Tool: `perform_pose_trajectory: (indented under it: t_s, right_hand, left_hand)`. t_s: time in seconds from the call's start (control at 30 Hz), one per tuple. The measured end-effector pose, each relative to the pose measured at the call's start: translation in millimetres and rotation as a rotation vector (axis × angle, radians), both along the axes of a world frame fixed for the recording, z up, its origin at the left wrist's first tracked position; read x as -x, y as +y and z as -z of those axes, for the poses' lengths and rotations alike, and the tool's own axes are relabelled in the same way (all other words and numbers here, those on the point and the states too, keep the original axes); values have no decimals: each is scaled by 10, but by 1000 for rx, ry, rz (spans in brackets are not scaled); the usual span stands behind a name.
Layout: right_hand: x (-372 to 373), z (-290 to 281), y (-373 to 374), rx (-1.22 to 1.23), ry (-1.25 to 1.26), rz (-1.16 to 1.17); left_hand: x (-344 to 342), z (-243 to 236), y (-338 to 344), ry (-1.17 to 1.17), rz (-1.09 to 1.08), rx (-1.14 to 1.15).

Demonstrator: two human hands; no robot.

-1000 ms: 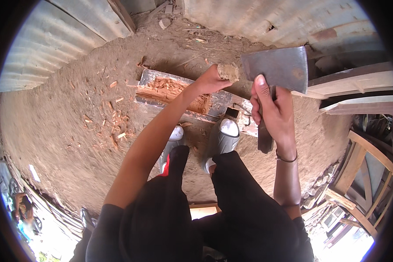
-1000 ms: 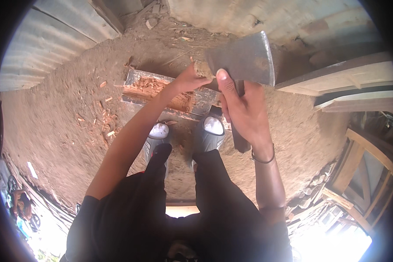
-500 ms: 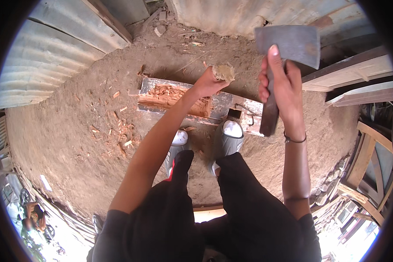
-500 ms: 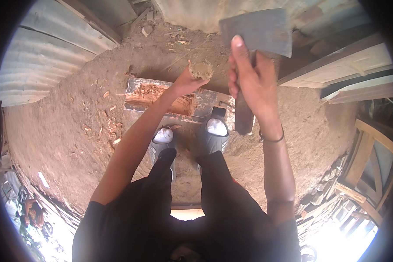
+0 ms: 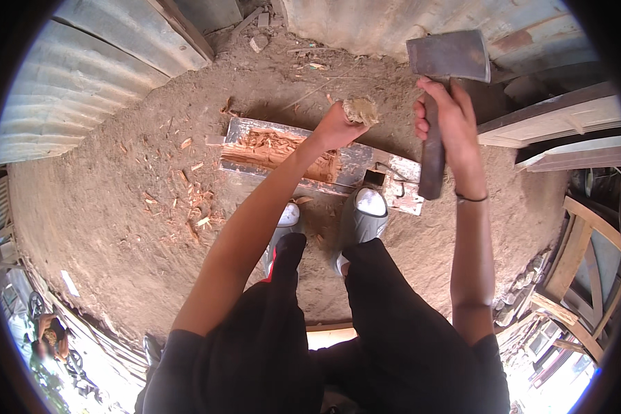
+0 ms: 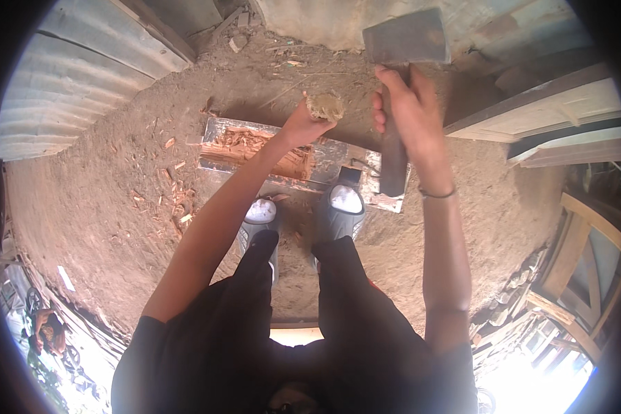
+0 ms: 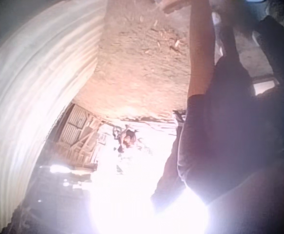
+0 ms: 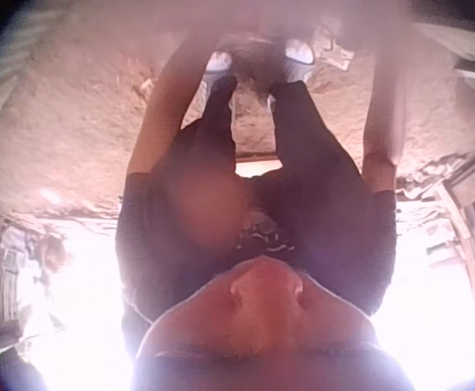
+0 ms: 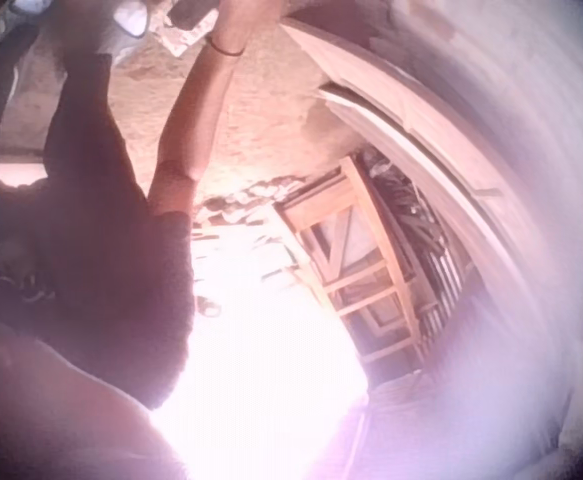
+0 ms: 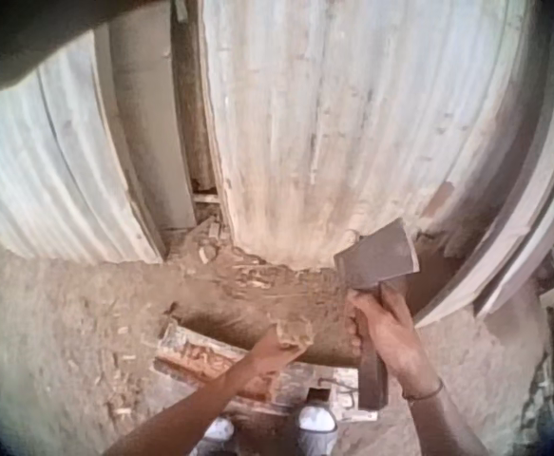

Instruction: The person uses a machete to repeatedly strike and scrape a rectangular wooden block resting on the ground, removing wood shavings and shaping the block. The person occasionally pauses to clear shavings from the block's surface.

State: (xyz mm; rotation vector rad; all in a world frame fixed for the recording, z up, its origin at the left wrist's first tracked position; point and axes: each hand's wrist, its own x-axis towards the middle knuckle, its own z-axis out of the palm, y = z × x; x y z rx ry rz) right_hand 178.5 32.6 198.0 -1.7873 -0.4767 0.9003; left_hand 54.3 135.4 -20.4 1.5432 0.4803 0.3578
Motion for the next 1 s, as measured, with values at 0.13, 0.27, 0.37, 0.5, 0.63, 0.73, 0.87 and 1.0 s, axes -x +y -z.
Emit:
perform_pose_trajectory:
  t_s: [0.13, 0.27, 0.37, 0.5, 0.63, 0.73, 0.87, 1.0]
  right_hand:
    - [25, 265, -197, 304, 7, -336]
    - [-4, 35, -43, 341, 33, -302]
    - [87, -96, 43, 119, -96, -110]
    - [77, 186, -120, 172, -277, -257]
    - [-58, 77, -139, 401, -27, -381]
    - [-84, -93, -120, 318, -172, -277]
    - [-26, 20, -133, 136, -229, -179]
    - [-27, 30, -214, 381, -148, -461]
  left_hand:
    - [-46, -151, -72, -112, -29, 16]
    - [-41, -40, -34, -134, -53, -21]
    - [-4, 50, -6, -48, -47, 36]
    - [-35, -80, -32, -49, 32, 9]
    - [-64, -50, -12, 81, 35, 88]
    - [-53, 53, -19, 2, -49, -17]
    - [-99, 171, -19, 44, -36, 51]
    - [-104, -47, -16, 130, 12, 85]
